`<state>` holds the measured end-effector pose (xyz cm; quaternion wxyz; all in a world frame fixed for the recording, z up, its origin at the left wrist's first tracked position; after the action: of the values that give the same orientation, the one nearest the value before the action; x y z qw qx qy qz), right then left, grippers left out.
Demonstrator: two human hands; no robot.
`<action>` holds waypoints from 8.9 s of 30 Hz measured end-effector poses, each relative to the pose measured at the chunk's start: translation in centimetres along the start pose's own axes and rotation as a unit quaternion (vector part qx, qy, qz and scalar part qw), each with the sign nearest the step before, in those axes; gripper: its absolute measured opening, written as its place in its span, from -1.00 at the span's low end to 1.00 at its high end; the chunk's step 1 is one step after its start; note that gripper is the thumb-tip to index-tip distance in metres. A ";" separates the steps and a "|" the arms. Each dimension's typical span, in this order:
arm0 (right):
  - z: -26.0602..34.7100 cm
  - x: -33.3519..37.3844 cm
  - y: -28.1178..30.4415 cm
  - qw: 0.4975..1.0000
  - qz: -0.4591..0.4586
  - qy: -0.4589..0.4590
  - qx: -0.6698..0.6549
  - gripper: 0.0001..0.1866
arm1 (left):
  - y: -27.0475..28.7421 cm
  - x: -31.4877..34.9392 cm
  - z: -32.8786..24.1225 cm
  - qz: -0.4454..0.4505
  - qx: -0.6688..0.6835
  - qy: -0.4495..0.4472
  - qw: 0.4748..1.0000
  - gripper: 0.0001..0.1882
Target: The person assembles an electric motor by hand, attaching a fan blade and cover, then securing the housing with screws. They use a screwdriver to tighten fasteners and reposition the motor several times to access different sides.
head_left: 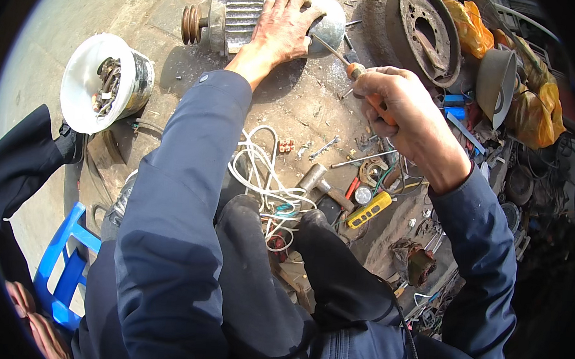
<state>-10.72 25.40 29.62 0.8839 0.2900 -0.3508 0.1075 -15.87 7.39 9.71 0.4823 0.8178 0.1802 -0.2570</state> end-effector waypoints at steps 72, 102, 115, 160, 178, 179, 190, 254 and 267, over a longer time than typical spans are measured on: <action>-0.3 -1.1 0.4 0.873 -0.134 0.329 0.333 -0.67 | -1.1 0.2 0.2 -0.004 0.017 -0.002 1.000 -0.26; -0.7 0.1 -0.8 0.948 -0.174 0.153 0.218 -0.73 | -0.2 -0.2 0.1 0.008 0.022 0.017 1.000 -0.25; -1.3 0.3 -1.1 0.976 -0.120 -0.050 -0.176 -0.74 | 0.2 -0.4 -0.3 0.011 0.032 0.022 0.999 -0.27; -0.1 -1.0 -0.8 0.878 -0.212 0.306 0.302 -0.65 | -0.5 -0.3 0.0 0.019 0.022 -0.008 1.000 -0.25; -36.6 -4.6 8.8 0.905 -0.228 0.241 0.265 -0.57 | 0.8 -0.9 -0.3 0.010 0.103 -0.025 0.994 -0.28; -39.5 -4.4 8.8 0.917 -0.226 0.207 0.256 -0.56 | 0.8 -1.0 -0.3 0.010 0.103 -0.027 0.994 -0.28; -30.0 -13.5 7.8 0.919 -0.189 0.185 0.292 -0.59 | 6.8 -4.6 11.6 -0.174 0.272 0.423 0.847 -0.79; -7.9 -24.7 -3.5 0.922 0.077 0.066 -0.375 -0.44 | 8.0 11.0 2.9 -0.186 0.308 0.429 0.828 -0.31; -8.1 -24.9 -0.9 0.970 -0.050 0.202 -0.124 -0.21 | 3.4 11.1 0.7 -0.190 0.123 0.249 0.942 -0.37</action>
<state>-24.03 29.81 7.52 0.9698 0.1673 -0.1606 0.0754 -5.32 5.70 5.22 0.2601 0.8589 0.4141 -0.1523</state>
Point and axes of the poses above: each hand's wrist, its own x-axis away from the middle knuckle, its own y-axis out of the back of the hand, z = x × y, the point moved 2 cm from there along -x, towards the middle knuckle, and after that the axes turned 11 degrees about -z, right-handed, at the moved point
